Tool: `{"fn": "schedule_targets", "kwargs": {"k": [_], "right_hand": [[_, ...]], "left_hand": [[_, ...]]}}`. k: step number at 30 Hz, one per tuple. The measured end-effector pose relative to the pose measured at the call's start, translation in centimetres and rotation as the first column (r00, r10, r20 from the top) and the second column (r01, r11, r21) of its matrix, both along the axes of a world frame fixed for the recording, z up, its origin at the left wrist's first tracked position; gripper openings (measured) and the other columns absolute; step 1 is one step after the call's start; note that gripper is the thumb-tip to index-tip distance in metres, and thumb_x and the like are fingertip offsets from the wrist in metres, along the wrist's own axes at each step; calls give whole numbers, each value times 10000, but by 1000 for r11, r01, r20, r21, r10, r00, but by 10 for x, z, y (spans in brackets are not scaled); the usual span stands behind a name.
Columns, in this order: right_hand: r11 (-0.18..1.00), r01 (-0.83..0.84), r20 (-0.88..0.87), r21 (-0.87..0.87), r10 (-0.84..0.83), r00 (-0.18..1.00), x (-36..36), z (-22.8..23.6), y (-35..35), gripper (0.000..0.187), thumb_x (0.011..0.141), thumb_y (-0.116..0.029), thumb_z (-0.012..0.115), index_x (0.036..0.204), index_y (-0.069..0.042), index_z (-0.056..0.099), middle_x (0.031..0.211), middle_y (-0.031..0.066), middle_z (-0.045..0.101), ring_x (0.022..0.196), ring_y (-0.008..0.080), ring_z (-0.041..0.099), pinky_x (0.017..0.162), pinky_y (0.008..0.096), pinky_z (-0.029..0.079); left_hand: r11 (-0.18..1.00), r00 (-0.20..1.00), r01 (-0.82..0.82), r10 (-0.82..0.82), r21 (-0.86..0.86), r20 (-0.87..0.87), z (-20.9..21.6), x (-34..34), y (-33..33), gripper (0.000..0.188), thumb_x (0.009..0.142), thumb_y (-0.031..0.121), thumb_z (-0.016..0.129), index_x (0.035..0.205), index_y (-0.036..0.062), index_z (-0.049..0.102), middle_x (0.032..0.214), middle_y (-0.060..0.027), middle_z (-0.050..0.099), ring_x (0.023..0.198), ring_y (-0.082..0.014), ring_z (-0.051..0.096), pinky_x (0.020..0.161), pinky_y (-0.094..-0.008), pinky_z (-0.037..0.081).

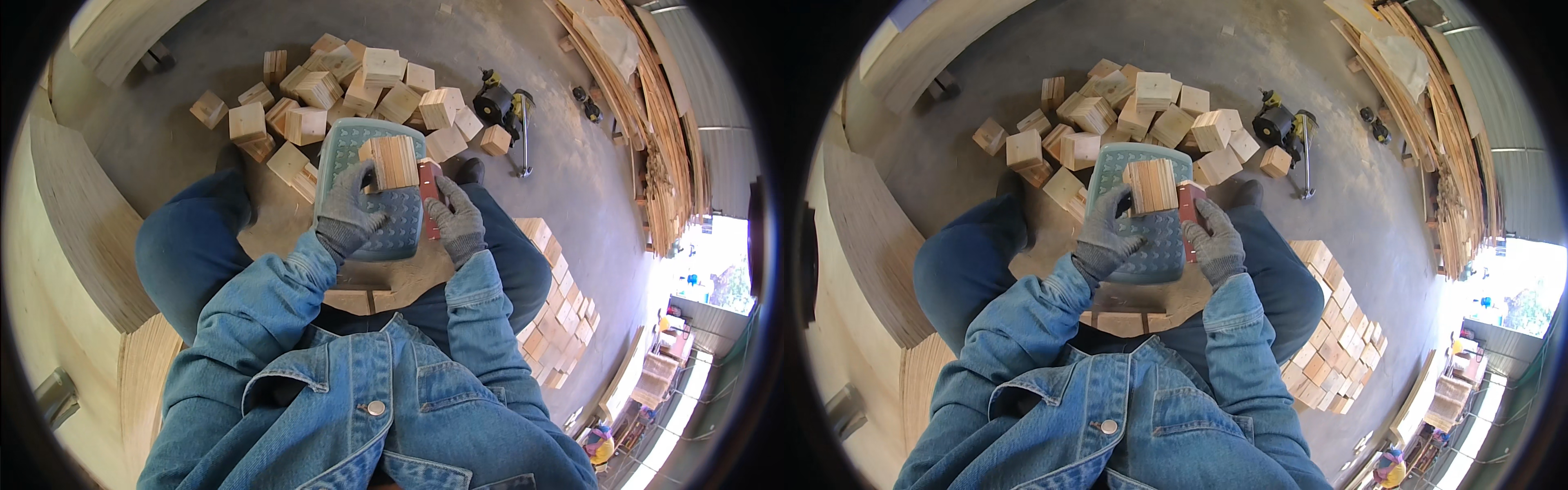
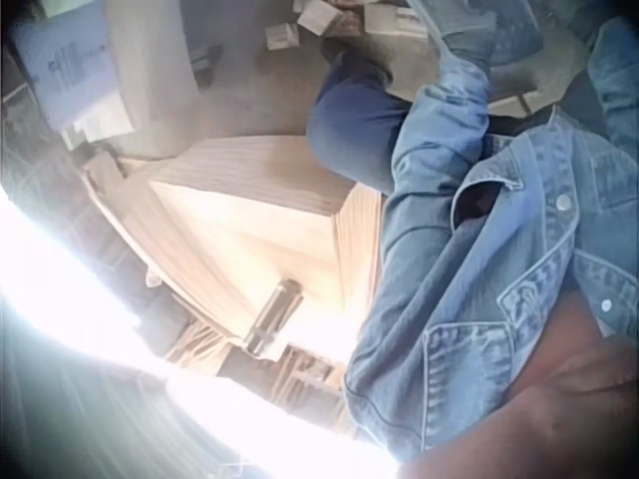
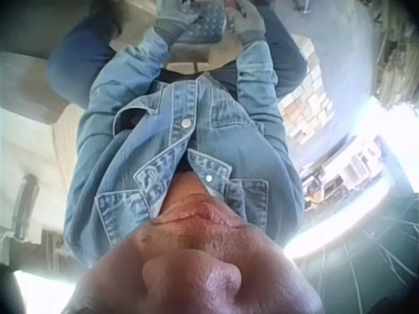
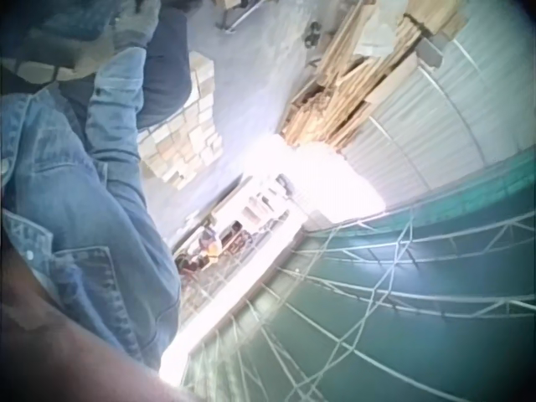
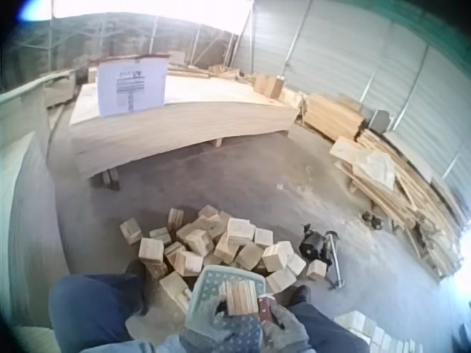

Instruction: The person sits on the floor and sands small wooden blocks using a sanding block. They pick up blocks from a pile, sand each face, and place the finished pieces into a neat stack.

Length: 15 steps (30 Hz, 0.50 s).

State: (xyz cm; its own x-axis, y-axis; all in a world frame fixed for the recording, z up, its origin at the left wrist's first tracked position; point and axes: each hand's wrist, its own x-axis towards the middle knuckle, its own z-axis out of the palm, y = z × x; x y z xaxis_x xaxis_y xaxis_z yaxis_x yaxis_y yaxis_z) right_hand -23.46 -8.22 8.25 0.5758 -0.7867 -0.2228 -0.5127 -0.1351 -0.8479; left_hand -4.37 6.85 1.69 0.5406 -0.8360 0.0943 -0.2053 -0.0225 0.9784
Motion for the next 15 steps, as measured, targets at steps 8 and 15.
{"fn": "schedule_targets", "kwargs": {"k": [8, 15], "right_hand": [[923, 67, 54, -379, -50, 997, 4, 13, 16, 534, 906, -173, 808, 1401, -71, 639, 1475, 187, 575, 1291, 345, 603, 1104, 408, 497], [650, -346, -290, -677, 197, 937, 20, 31, 68, 622, 804, -268, 821, 1398, -179, 659, 1541, 138, 520, 1236, 424, 575, 1029, 553, 472]], "left_hand": [[934, 950, -117, 7, 336, 312, 9, 23, -22, 1250, 582, 237, 959, 1609, 48, 271, 1510, -252, 476, 1394, -407, 497, 1198, -422, 418], [999, 997, -22, 18, 42, 76, -31, 29, -44, 1170, 617, 291, 968, 1568, 57, 327, 1492, -217, 492, 1376, -396, 501, 1197, -433, 404]]}}
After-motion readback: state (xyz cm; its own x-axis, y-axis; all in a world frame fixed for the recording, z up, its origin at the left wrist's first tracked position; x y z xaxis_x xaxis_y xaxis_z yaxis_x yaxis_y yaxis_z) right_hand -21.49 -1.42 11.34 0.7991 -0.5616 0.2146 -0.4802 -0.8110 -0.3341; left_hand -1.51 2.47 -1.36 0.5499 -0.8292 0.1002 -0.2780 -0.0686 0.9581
